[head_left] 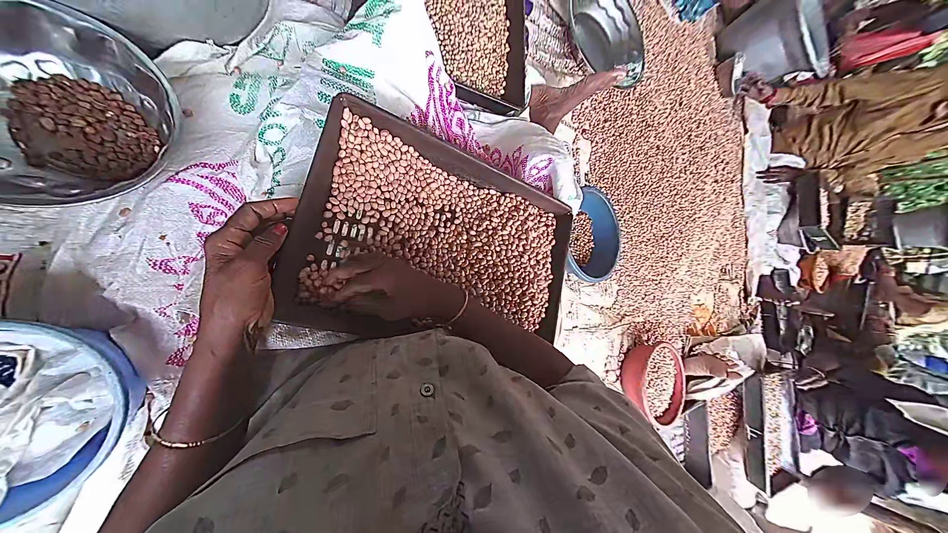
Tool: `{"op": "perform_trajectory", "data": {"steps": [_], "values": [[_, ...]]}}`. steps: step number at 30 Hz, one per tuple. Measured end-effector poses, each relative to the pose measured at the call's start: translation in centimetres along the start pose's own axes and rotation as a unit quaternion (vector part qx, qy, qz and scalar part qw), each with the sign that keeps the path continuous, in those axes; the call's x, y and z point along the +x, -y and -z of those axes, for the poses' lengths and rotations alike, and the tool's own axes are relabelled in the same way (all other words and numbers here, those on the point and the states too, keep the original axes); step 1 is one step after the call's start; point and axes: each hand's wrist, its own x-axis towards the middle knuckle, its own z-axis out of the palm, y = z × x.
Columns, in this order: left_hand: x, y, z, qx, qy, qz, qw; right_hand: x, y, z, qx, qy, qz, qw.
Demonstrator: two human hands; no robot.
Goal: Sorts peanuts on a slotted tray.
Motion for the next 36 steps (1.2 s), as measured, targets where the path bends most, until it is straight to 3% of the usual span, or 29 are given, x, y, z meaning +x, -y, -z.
{"op": "perform_trajectory", "data": {"steps": [2, 5, 8, 10, 13, 18, 23, 28, 32, 36], "values": [[0.1, 0.2, 0.0, -0.003, 0.001, -0.003, 1.000, -0.3, 0.1, 1.6, 0.095, -0.063, 0.001, 0.993], [-0.1, -0.1, -0.3, 0.003, 0.000, 0.005, 1.000, -0.4, -1.4, 5.1, -0.107, -0.172, -0.069, 0.977], [0.0, -0.1, -0.1, 0.005, -0.001, 0.002, 1.000, -1.1, -3.3, 6.9, -0.309, -0.140, -0.147, 0.929], [0.1, 0.1, 0.0, 0.002, -0.002, 0.004, 1.000, -2.1, -3.4, 6.3, -0.353, -0.125, -0.168, 0.912], [0.0, 0.3, 0.1, 0.001, 0.003, 0.006, 1.000, -3.7, -1.7, 4.6, -0.301, -0.111, -0.163, 0.933], [0.0, 0.4, 0.1, 0.015, 0.003, 0.007, 1.000, -3.3, 1.1, 3.8, -0.062, -0.008, -0.105, 0.992], [0.0, 0.1, -0.2, 0.009, -0.007, 0.008, 1.000, 2.1, -1.3, 7.3, -0.216, -0.143, -0.131, 0.957], [0.2, 0.0, -0.1, -0.004, -0.014, 0.019, 1.000, 5.2, -5.1, 6.2, -0.370, -0.186, -0.182, 0.892], [0.2, 0.1, -0.1, -0.002, -0.010, 0.021, 1.000, 5.1, -5.0, 5.5, -0.374, -0.190, -0.181, 0.889], [0.2, 0.2, -0.1, -0.015, -0.008, 0.019, 1.000, 4.3, -4.8, 5.4, -0.343, -0.165, -0.115, 0.918]]}}
